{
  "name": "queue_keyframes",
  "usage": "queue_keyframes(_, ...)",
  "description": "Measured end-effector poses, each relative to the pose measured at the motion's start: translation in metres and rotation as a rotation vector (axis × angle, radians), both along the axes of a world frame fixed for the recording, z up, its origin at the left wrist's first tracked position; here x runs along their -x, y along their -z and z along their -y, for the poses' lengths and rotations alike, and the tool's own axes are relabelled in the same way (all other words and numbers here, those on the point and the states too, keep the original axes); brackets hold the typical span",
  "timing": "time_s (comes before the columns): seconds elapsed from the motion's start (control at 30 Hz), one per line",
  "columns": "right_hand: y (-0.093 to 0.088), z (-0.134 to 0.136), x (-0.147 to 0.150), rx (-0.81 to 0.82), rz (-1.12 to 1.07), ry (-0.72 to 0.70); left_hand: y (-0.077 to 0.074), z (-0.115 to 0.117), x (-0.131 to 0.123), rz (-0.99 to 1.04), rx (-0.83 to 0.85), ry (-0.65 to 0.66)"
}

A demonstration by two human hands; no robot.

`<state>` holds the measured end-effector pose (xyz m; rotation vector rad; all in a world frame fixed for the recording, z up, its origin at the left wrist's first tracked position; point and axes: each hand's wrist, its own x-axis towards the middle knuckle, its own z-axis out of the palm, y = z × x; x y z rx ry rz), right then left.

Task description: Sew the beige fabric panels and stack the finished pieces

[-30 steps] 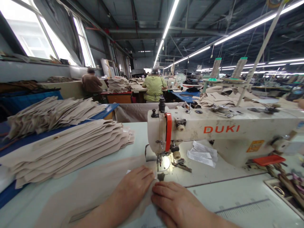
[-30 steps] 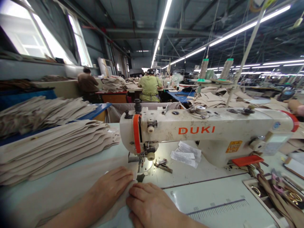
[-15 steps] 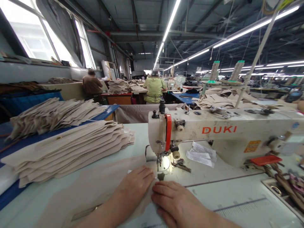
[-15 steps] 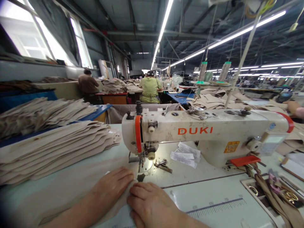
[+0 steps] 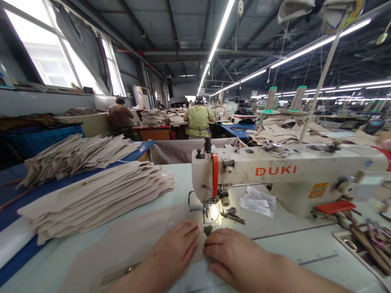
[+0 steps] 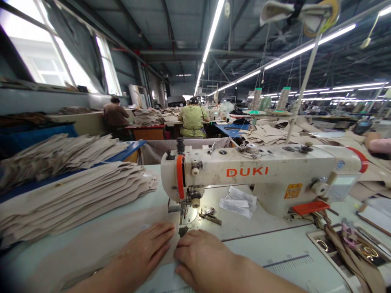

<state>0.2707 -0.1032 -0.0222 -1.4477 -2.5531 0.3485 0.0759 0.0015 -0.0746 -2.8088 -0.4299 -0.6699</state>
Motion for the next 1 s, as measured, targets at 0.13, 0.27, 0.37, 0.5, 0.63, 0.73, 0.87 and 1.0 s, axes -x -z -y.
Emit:
queue_keyframes(0.13,0.008,-0.021,-0.004,-0.160,0.048,0.123,0.005,0.001,0.000,0.039,0.021,-0.030)
queue_keyframes(0.27,0.025,-0.036,-0.009,-0.284,0.064,0.129,0.006,0.002,-0.005,0.044,-0.006,-0.027)
queue_keyframes(0.37,0.034,-0.038,-0.013,-0.332,0.055,0.117,0.007,0.001,-0.007,0.063,-0.001,-0.007)
queue_keyframes(0.5,0.039,-0.038,-0.016,-0.373,0.009,0.125,0.007,-0.003,-0.009,0.064,0.034,0.004)
queue_keyframes(0.63,0.042,-0.038,-0.017,-0.398,-0.024,0.126,0.005,-0.008,-0.016,0.065,-0.030,0.030)
queue_keyframes(0.73,0.042,-0.040,-0.018,-0.407,0.007,0.146,0.006,-0.013,-0.021,0.088,-0.027,0.041)
queue_keyframes(0.87,0.040,-0.042,-0.019,-0.398,0.066,0.191,0.011,-0.019,-0.025,0.126,0.014,0.048)
queue_keyframes(1.0,0.039,-0.044,-0.020,-0.385,0.064,0.219,0.009,-0.021,-0.027,0.099,-0.003,0.044)
